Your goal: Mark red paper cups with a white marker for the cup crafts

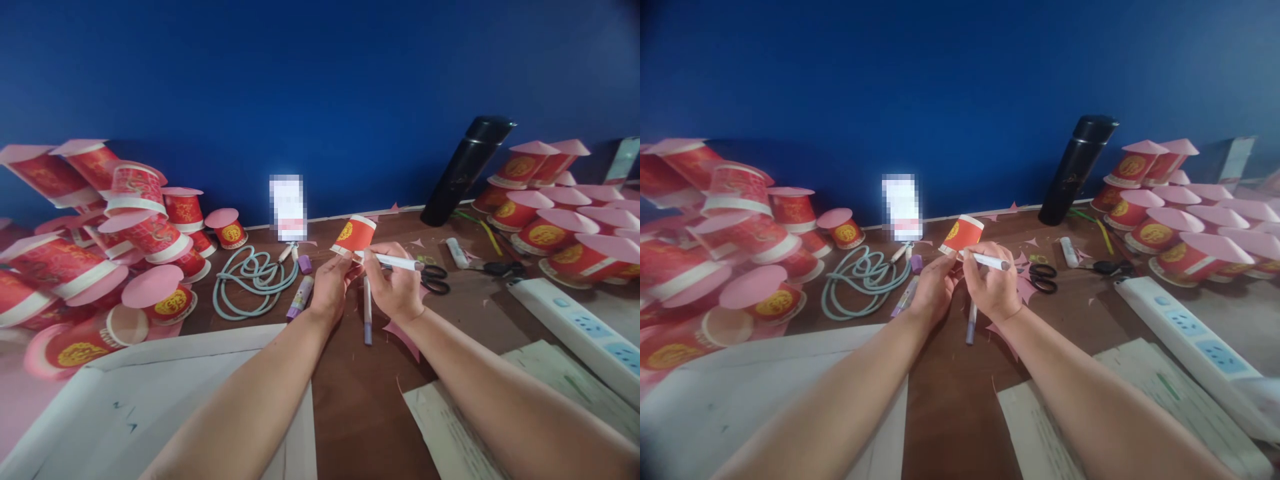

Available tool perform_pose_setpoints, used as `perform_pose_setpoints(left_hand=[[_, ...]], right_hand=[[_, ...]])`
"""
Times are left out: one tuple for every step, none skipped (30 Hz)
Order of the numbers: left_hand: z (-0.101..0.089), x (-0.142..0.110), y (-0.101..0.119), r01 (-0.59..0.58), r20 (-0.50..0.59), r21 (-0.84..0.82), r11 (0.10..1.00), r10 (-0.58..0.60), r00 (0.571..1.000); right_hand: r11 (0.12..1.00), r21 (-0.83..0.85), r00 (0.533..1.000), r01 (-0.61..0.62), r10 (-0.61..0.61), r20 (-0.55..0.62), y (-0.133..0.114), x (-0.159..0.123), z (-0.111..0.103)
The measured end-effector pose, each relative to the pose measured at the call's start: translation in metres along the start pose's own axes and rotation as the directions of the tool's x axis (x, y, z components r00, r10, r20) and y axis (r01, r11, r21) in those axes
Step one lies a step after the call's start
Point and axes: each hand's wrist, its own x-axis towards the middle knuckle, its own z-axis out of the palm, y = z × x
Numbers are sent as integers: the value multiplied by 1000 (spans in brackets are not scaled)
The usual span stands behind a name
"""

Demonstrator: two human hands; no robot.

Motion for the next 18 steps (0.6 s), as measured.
perform_pose_setpoints(left_hand=[[0,0,0,4,4,3,1000,-4,1000],[-1,0,-1,9,8,7,1000,-9,1000],[-1,0,-1,14,11,11,1000,-14,1000],[-2,1,-2,17,14,14,1000,-17,1000],[-2,1,-2,19,16,17,1000,-19,1000],[-2,1,-2,19,14,20,1000,-20,1000],[-3,1,-3,19,13,20,1000,-19,1000],[-3,1,-3,18,12,19,1000,-18,1000],[-3,1,-2,18,10,16,1000,-18,1000],[-2,1,-2,17,8,13,1000,-17,1000],[-2,0,-2,16,9,11,1000,-16,1000],[-1,0,-2,12,9,8,1000,-12,1000],[0,0,-1,8,6,4,1000,-8,1000],[0,-1,-1,2,0,-1,1000,-2,1000],[1,-1,-1,-4,-7,-8,1000,3,1000],[1,-1,-1,-8,-12,-17,1000,8,1000],[2,-1,-1,-13,-18,-28,1000,12,1000],[2,-1,-1,-16,-23,-38,999,15,1000]], right_hand=[[1000,5,1000,-7,7,-5,0,0,0],[1000,9,1000,-14,14,-11,0,1,0],[1000,12,1000,-20,20,-17,0,1,0],[1000,15,999,-25,26,-21,0,1,0],[999,19,999,-30,31,-21,1,1,-1],[999,23,999,-34,35,-16,1,1,-1],[999,28,999,-36,37,-6,1,1,-1],[999,34,999,-35,35,8,1,0,0],[999,40,999,-32,31,22,1,0,0],[999,43,999,-28,27,34,1,0,0],[999,43,999,-25,23,43,1,0,0],[999,40,999,-24,22,45,0,-1,0],[999,34,999,-25,23,40,0,-1,0],[999,27,999,-26,25,35,-1,-1,0],[999,23,999,-27,26,32,-1,-1,0],[999,24,999,-27,26,31,-2,-1,0],[999,29,999,-27,26,34,-2,-1,0],[999,37,999,-28,26,39,-3,-1,0]])
